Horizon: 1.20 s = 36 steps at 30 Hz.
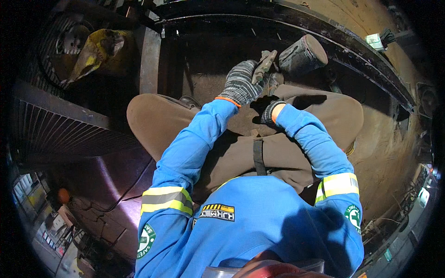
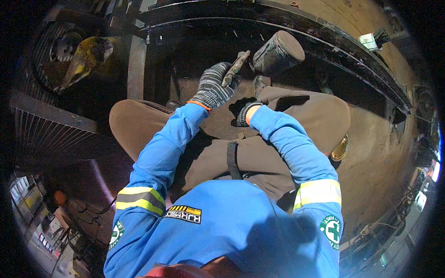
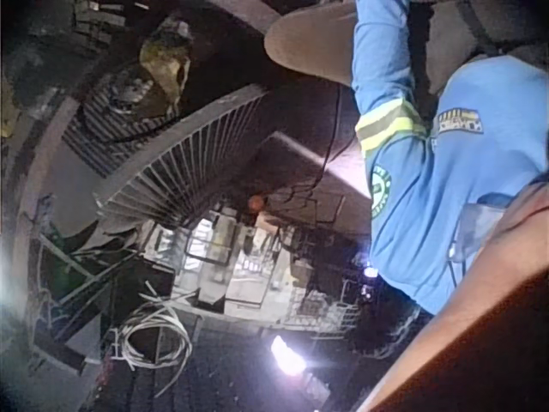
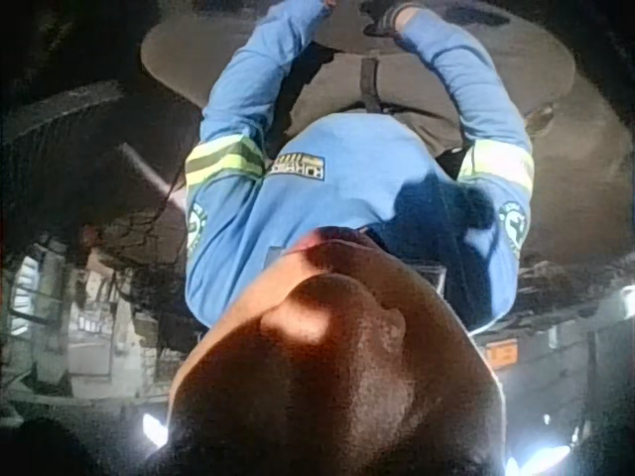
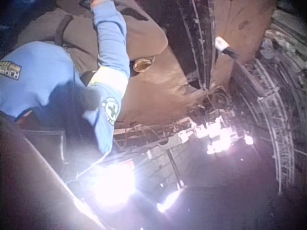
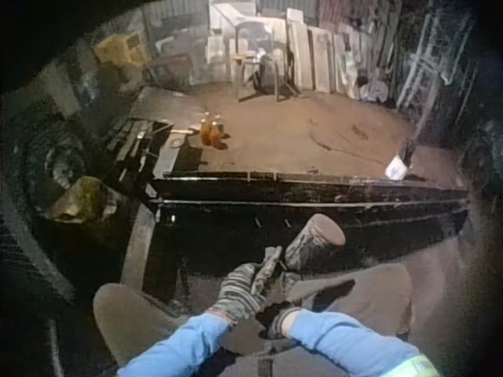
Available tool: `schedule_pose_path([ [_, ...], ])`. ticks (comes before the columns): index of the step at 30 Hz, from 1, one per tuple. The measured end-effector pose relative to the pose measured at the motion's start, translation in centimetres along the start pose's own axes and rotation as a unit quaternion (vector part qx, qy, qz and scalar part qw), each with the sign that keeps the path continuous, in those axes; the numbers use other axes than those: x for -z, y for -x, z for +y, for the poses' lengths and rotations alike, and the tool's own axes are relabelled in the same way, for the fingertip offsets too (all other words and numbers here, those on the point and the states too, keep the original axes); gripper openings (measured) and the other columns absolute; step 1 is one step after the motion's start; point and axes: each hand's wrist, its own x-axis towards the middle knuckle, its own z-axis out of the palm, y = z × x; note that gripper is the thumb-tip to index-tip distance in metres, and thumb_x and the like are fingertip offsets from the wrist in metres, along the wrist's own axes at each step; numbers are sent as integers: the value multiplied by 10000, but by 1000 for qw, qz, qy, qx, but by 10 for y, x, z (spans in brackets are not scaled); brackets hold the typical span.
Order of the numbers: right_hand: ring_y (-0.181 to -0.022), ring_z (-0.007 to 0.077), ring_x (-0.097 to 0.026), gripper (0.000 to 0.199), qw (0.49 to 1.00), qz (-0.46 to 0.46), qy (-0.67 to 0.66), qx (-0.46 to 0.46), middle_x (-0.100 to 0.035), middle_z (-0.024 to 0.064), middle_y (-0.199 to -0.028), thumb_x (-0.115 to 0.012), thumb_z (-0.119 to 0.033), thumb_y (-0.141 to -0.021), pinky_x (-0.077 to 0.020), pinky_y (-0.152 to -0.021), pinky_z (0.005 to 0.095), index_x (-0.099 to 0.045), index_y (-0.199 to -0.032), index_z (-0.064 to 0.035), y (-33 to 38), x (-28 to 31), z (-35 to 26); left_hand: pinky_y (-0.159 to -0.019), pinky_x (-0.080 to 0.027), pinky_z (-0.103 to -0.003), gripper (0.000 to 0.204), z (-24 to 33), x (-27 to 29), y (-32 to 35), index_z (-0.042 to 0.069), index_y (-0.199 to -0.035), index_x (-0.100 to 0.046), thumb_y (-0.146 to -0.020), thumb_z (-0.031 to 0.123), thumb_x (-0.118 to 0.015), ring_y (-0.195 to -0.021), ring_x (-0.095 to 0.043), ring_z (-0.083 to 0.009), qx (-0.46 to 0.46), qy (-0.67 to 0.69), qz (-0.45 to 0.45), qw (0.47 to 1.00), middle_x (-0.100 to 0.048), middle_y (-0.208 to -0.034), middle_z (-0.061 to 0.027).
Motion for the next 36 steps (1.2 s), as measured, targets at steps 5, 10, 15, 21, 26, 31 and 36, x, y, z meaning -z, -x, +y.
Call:
schedule_pose_path([
  [5, -1119, 334, -543, 633, 1000, 14, 5, -7, -561, 154, -1231, -577, -478, -779, -444, -927, 444, -499, -1276, -93, 1, -10, 7, -721, -493, -436, 327, -2, -7, -5, 42, -952, -627, -768, 311, -657, -830, -608, -385, 40, -2, -11, 999, -637, -876, -205],
  [10, -1106, 337, -551, 631, 1000, 0, 16, 5, -571, 174, -1208, -585, -453, -775, -452, -914, 444, -496, -1278, -81, -6, -1, 3, -718, -486, -444, 351, -14, 4, -8, 31, -918, -627, -782, 353, -651, -818, -610, -387, 86, -24, -6, 996, -638, -849, -218],
  [15, -1108, 336, -551, 617, 1000, -15, 7, 11, -582, 186, -1188, -599, -426, -770, -450, -914, 447, -508, -1266, -70, -16, 13, -9, -729, -499, -446, 381, -28, 26, 1, 51, -884, -610, -740, 399, -667, -800, -626, -370, 167, -97, 17, 981, -643, -823, -198],
  [21, -1164, 339, -508, 598, 997, 32, 17, 64, -534, 184, -1256, -611, -416, -795, -399, -978, 441, -508, -1255, -50, -26, 27, -29, -750, -494, -441, 368, -93, 57, 17, 42, -847, -612, -781, 403, -647, -804, -637, -354, 239, -59, 219, 944, -647, -805, -198],
  [26, -1173, 332, -506, 573, 998, -25, 39, 53, -532, 168, -1269, -602, -404, -803, -399, -981, 441, -512, -1262, -74, -33, 40, -46, -791, -471, -352, 390, -133, 99, 30, 33, -1103, -613, -810, 289, -646, -869, -626, -269, 308, 111, 332, 884, -661, -952, -160],
  [31, -1060, 325, -586, 447, 994, 46, 52, 83, -618, 139, -1146, -621, -359, -765, -484, -856, 451, -618, -1138, -112, -45, 36, -56, -733, -450, -314, 179, -138, 130, 48, 73, -1002, -565, -840, 140, -599, -815, -579, -188, 290, 308, 466, 777, -633, -864, -55],
  [36, -1021, 321, -609, 399, 994, 37, 59, 85, -635, 147, -1107, -620, -312, -753, -500, -818, 449, -647, -1103, -123, -44, 44, -63, -776, -443, -350, 239, -158, 134, 52, 95, -1034, -546, -869, 269, -555, -844, -596, -193, 313, 288, 455, 783, -639, -873, -64],
])
